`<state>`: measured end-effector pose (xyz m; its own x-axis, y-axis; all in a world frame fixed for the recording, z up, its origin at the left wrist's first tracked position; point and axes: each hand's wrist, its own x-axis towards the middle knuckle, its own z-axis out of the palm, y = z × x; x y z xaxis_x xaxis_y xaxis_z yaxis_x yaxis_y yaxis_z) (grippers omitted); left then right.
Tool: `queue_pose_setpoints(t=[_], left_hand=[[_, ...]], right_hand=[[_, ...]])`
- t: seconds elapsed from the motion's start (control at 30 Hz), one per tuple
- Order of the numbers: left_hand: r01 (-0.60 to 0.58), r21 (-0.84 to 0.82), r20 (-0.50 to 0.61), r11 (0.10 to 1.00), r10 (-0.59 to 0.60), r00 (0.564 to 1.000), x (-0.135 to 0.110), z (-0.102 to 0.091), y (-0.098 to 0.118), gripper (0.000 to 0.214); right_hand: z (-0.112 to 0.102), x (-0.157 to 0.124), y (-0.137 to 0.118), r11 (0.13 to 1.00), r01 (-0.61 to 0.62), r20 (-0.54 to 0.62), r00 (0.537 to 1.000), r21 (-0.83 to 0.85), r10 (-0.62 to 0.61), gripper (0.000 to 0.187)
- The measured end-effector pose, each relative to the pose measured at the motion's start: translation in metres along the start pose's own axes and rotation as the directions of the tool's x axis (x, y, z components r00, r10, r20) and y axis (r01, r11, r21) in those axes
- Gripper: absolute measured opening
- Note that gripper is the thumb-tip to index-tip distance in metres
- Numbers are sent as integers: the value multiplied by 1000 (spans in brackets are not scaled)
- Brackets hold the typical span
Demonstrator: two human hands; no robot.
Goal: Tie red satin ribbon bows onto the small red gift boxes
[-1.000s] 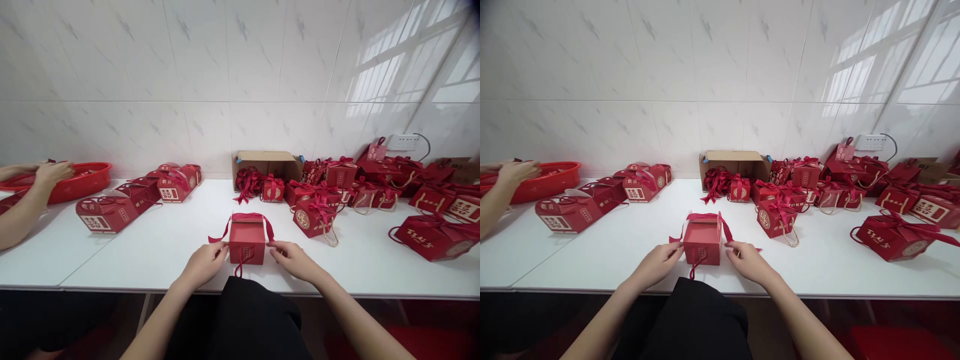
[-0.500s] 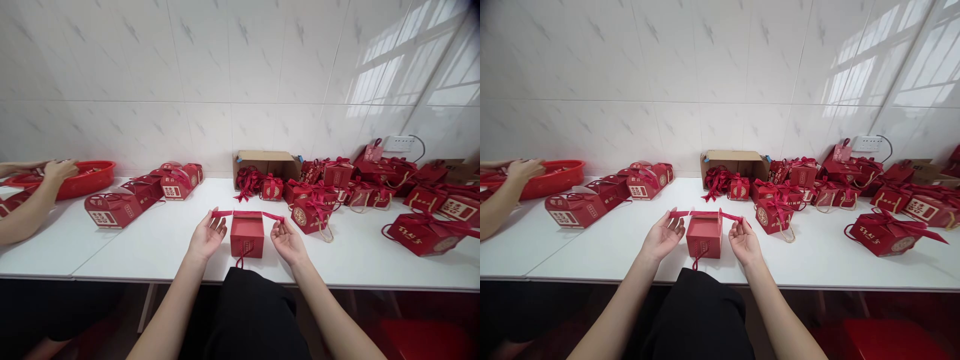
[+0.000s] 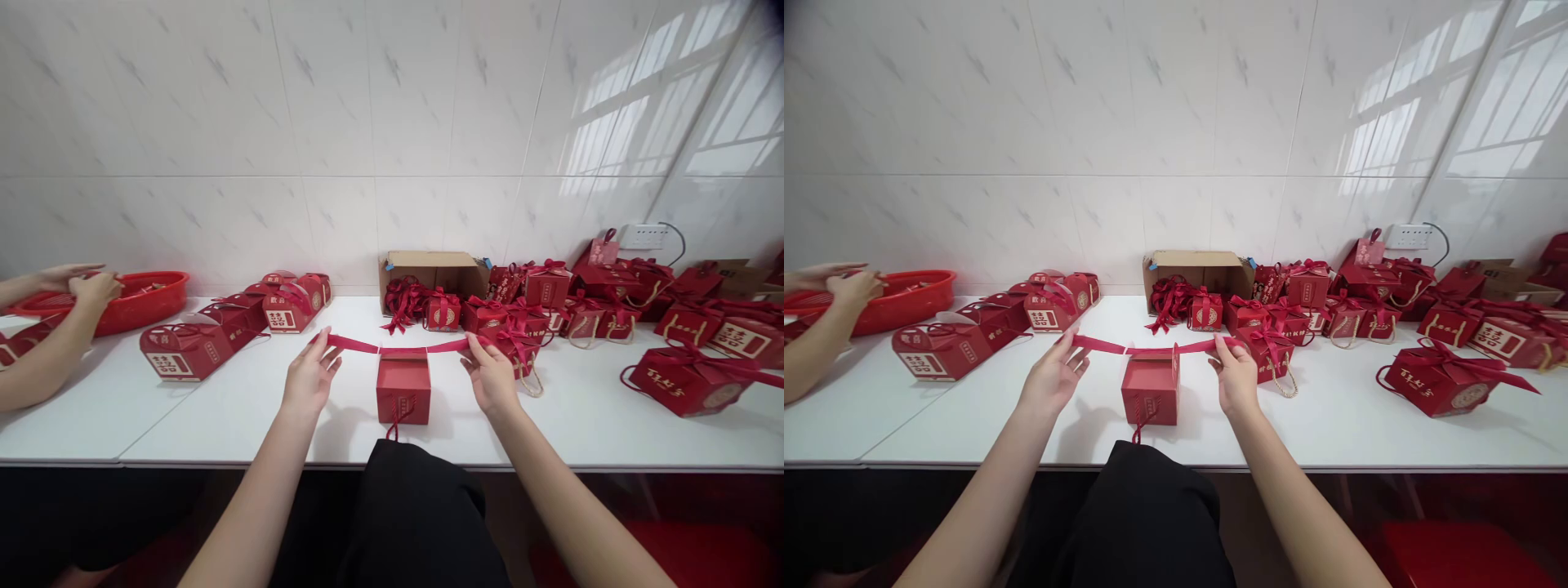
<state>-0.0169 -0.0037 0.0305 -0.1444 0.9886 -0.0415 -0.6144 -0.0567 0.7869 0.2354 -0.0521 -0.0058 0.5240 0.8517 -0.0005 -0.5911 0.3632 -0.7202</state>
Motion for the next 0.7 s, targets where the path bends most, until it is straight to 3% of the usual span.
queue_pose_setpoints(t=[0.07, 0.13, 0.3, 0.4, 0.47, 0.53, 0.7], left_hand=[[-117, 90, 57, 989, 112, 992, 1, 11, 10, 21], [-235, 214, 168, 948, 201, 965, 2, 23, 19, 28], [-426, 408, 429, 808, 242, 870, -1, 59, 34, 38], [-506, 457, 490, 732, 267, 830, -6, 79, 37, 40], [-521, 453, 501, 724, 277, 820, -10, 89, 38, 40], [-519, 431, 505, 738, 280, 816, -13, 95, 39, 38], [-540, 436, 466, 720, 332, 820, -13, 100, 45, 39]], right_hand=[[7, 4, -14, 968, 187, 64, 982, -167, -178, 27], [16, 7, -28, 897, 312, 167, 948, -314, -271, 28], [47, 5, -52, 696, 538, 465, 825, -475, -319, 32], [64, 2, -58, 593, 648, 586, 738, -478, -334, 28], [74, 2, -61, 519, 684, 623, 712, -513, -324, 31], [81, 4, -63, 513, 698, 638, 697, -499, -327, 29], [91, 7, -70, 604, 685, 639, 686, -407, -346, 27]])
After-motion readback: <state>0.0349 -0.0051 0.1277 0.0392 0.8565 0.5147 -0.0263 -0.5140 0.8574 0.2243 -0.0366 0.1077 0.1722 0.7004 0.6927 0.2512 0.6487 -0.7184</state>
